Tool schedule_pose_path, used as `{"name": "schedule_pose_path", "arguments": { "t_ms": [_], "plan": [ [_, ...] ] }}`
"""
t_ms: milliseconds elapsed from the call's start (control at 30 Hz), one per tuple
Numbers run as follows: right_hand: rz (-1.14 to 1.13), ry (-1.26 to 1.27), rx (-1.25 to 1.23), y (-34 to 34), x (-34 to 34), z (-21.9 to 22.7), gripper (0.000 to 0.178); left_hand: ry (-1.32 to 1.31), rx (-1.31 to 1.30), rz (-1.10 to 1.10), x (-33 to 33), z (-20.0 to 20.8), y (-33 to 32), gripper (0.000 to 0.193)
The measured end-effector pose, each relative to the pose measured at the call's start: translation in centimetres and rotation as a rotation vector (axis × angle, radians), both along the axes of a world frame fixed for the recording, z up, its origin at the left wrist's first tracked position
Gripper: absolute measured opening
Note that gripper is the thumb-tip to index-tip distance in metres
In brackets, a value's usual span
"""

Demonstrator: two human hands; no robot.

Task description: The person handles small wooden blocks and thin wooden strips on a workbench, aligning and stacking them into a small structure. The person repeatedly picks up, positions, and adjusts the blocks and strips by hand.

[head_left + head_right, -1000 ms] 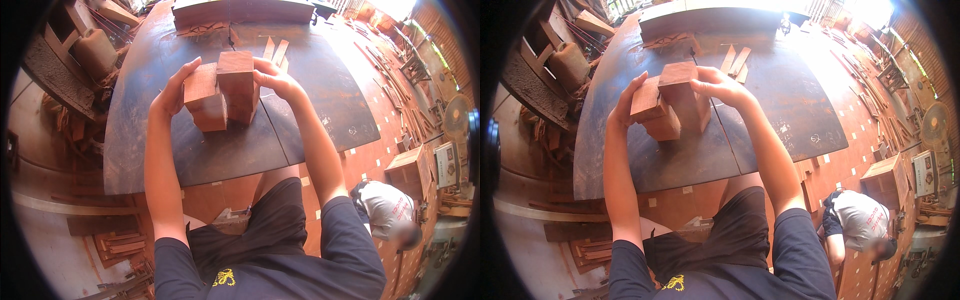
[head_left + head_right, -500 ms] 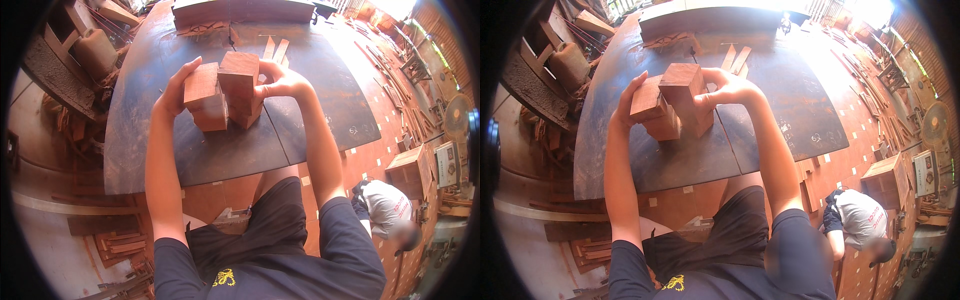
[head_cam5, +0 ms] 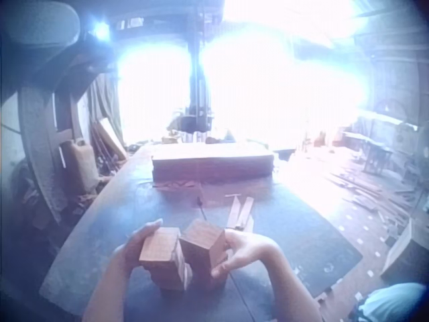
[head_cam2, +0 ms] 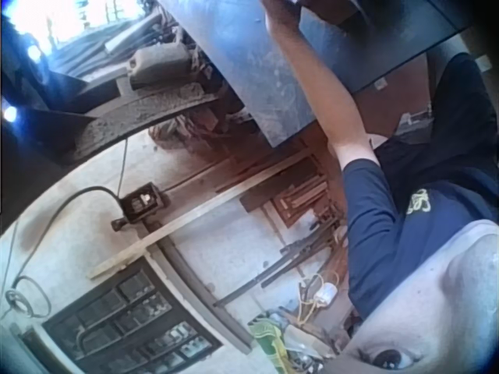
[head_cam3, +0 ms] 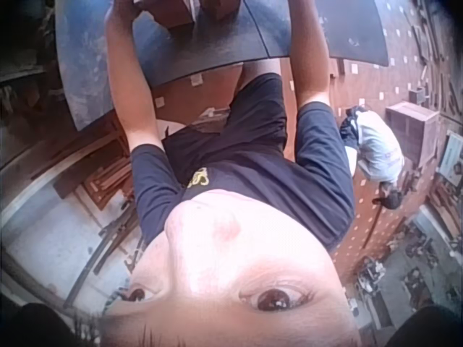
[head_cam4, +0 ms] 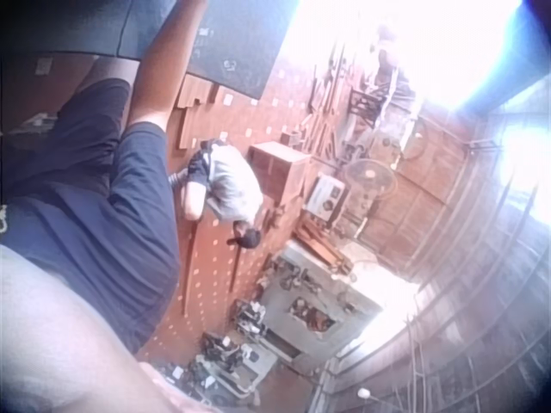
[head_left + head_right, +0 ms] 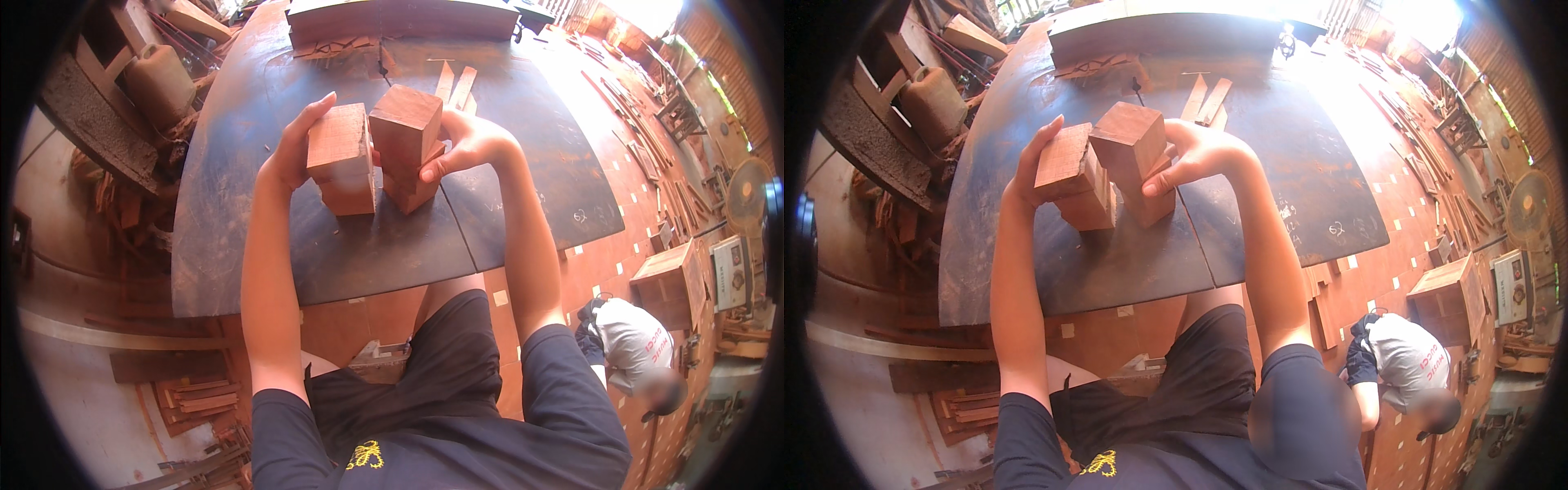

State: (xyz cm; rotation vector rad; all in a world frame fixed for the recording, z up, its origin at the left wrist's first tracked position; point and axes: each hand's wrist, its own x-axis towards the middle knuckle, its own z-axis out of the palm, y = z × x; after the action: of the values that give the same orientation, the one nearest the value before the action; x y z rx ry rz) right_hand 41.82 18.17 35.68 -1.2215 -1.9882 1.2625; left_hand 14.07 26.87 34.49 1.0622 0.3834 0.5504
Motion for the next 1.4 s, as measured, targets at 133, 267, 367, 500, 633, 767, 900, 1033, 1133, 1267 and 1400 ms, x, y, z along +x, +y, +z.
{"name": "schedule_pose_path", "arguments": {
  "t_ms": [133, 267, 367, 500, 633, 767, 900, 1033, 1133, 1267, 1400],
  "plan": [
    [0.056, -0.143, 0.060, 0.1, -0.2, -0.1, 0.082, -0.004, 0.054, 0.006, 0.3, 0.2, -0.4, 0.045],
    [0.100, -0.014, 0.112, 0.2, -0.3, -0.6, 0.073, -0.015, 0.044, -0.028, 0.1, 0.2, -0.2, 0.045],
    [0.112, 0.027, 0.073, 0.1, -0.3, -0.5, 0.073, 0.000, 0.009, -0.018, 0.0, -0.1, 0.2, 0.045],
    [0.122, 0.042, -0.098, -0.2, -0.8, 0.2, 0.079, 0.102, 0.074, 0.149, -0.1, -0.9, 0.5, 0.047],
    [0.097, 0.089, -0.169, -0.2, -0.4, -0.5, 0.087, 0.164, 0.021, 0.173, 0.2, -0.8, 0.5, 0.051],
    [0.137, 0.071, -0.272, 0.2, -0.8, -0.7, 0.089, 0.276, 0.069, 0.203, -0.2, -0.7, 0.3, 0.061],
    [0.146, 0.093, -0.236, 0.5, -0.6, -1.2, 0.090, 0.283, 0.065, 0.173, -0.4, -0.7, 0.4, 0.062],
    [0.138, 0.060, -0.296, 0.4, -0.7, -1.0, 0.092, 0.292, 0.087, 0.172, -0.4, -0.4, -0.1, 0.062],
    [0.182, 0.067, -0.275, 0.7, -0.6, -1.3, 0.093, 0.309, 0.096, 0.201, -0.4, -0.1, -0.3, 0.061],
    [0.191, 0.097, -0.257, 1.0, -0.3, -2.2, 0.092, 0.343, 0.070, 0.167, -0.7, 0.0, -0.4, 0.060],
    [0.205, 0.106, -0.202, 1.2, -0.3, -2.7, 0.091, 0.379, 0.068, 0.199, -0.9, 0.1, -0.9, 0.060]
  ]
}}
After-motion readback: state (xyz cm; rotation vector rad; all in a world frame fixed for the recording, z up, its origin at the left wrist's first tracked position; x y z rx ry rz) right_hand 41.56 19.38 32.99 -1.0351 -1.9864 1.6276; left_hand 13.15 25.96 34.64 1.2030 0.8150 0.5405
